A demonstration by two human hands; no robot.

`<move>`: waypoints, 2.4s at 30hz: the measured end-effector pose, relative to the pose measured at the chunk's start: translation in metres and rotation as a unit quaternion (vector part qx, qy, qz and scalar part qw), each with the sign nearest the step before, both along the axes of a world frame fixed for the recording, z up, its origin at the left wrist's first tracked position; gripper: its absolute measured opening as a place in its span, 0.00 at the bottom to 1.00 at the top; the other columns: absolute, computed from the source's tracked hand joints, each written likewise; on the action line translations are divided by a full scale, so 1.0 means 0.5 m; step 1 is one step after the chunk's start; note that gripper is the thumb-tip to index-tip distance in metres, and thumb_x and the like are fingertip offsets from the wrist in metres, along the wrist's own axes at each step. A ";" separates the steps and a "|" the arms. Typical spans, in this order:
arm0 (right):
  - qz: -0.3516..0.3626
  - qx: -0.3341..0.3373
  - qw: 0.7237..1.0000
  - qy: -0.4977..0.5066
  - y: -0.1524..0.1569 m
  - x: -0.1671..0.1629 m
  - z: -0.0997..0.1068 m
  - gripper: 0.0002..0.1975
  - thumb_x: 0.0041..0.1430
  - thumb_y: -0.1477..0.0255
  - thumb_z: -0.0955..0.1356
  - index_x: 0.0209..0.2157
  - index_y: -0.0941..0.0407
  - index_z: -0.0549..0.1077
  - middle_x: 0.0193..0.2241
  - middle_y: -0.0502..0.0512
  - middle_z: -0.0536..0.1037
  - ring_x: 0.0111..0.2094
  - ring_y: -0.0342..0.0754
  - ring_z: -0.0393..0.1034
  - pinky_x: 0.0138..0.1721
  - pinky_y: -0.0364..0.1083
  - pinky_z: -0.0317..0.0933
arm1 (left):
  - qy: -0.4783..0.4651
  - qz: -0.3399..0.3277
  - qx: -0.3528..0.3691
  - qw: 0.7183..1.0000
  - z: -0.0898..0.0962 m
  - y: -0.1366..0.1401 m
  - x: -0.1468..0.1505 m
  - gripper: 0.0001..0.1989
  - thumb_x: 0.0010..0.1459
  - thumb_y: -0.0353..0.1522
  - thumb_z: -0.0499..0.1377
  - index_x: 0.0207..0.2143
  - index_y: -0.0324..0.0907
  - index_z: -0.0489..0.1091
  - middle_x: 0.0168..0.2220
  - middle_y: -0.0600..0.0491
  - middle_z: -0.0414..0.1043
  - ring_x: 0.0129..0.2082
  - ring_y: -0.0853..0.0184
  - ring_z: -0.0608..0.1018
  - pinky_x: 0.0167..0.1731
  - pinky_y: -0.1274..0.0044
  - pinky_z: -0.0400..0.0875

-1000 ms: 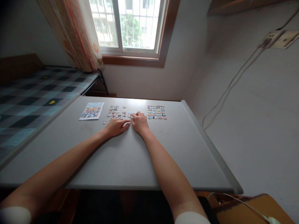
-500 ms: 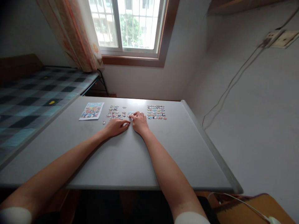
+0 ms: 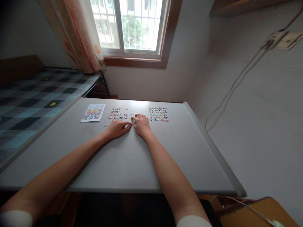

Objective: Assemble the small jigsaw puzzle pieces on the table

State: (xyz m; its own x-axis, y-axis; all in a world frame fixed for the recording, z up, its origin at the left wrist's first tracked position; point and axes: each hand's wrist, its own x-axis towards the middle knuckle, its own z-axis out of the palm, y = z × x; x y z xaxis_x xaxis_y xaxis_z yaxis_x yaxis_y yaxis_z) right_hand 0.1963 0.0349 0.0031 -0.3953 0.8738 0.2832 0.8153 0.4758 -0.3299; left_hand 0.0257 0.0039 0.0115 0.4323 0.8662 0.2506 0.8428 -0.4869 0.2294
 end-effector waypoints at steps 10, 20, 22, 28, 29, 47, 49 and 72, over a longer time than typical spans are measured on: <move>-0.068 0.010 0.997 0.026 -0.001 0.000 0.003 0.18 0.60 0.75 0.60 0.48 0.53 0.73 0.47 0.57 0.70 0.48 0.52 0.60 0.51 0.50 0.52 | -0.009 0.003 -0.009 1.000 -0.001 0.000 0.000 0.17 0.60 0.40 0.49 0.42 0.49 0.75 0.23 0.54 0.74 0.24 0.67 0.73 0.29 0.77 0.62; -0.067 0.008 0.998 0.007 0.002 0.000 -0.002 0.18 0.61 0.74 0.60 0.50 0.52 0.71 0.50 0.58 0.68 0.50 0.53 0.58 0.51 0.51 0.51 | -0.004 0.005 -0.001 1.000 -0.001 0.001 0.001 0.16 0.59 0.39 0.50 0.42 0.49 0.76 0.23 0.54 0.74 0.24 0.68 0.73 0.27 0.79 0.61; -0.060 0.009 0.998 0.007 0.001 0.000 -0.002 0.18 0.60 0.74 0.60 0.50 0.51 0.71 0.50 0.57 0.68 0.50 0.53 0.58 0.50 0.51 0.52 | -0.003 0.005 -0.003 1.000 0.000 0.001 0.001 0.16 0.59 0.39 0.49 0.42 0.49 0.75 0.23 0.54 0.74 0.24 0.68 0.73 0.27 0.79 0.61; -0.028 0.005 1.000 -0.012 -0.002 0.000 0.000 0.18 0.61 0.74 0.60 0.50 0.47 0.71 0.50 0.55 0.68 0.51 0.54 0.57 0.50 0.52 0.52 | -0.001 0.001 0.001 1.000 -0.001 0.001 -0.001 0.17 0.59 0.39 0.49 0.43 0.48 0.75 0.24 0.54 0.74 0.25 0.68 0.74 0.28 0.79 0.62; -0.028 0.003 1.000 -0.014 -0.002 0.000 0.001 0.18 0.61 0.74 0.60 0.50 0.47 0.71 0.50 0.55 0.67 0.51 0.54 0.56 0.50 0.52 0.52 | -0.001 0.001 0.002 1.000 -0.002 0.001 -0.001 0.17 0.59 0.39 0.49 0.43 0.48 0.75 0.24 0.54 0.74 0.25 0.68 0.74 0.28 0.79 0.62; -0.032 0.007 0.999 0.006 -0.001 0.001 0.000 0.16 0.61 0.72 0.60 0.49 0.51 0.72 0.49 0.56 0.69 0.50 0.53 0.58 0.50 0.51 0.53 | -0.006 -0.004 -0.001 1.000 -0.002 0.002 -0.001 0.17 0.59 0.39 0.49 0.43 0.48 0.75 0.23 0.54 0.74 0.24 0.68 0.73 0.28 0.79 0.61; -0.033 0.008 0.999 0.005 0.000 0.001 -0.001 0.16 0.61 0.71 0.60 0.48 0.51 0.72 0.50 0.56 0.69 0.50 0.53 0.58 0.50 0.51 0.53 | -0.005 -0.004 -0.002 1.000 -0.001 0.001 0.000 0.17 0.60 0.39 0.49 0.43 0.49 0.75 0.24 0.54 0.74 0.24 0.68 0.73 0.28 0.78 0.62; -0.028 -0.003 1.000 0.005 0.000 0.002 0.000 0.16 0.62 0.70 0.60 0.48 0.51 0.72 0.50 0.57 0.69 0.50 0.53 0.57 0.51 0.52 0.52 | -0.008 0.000 -0.003 1.000 0.000 0.001 0.000 0.17 0.60 0.39 0.49 0.44 0.48 0.75 0.24 0.54 0.74 0.24 0.68 0.73 0.29 0.79 0.62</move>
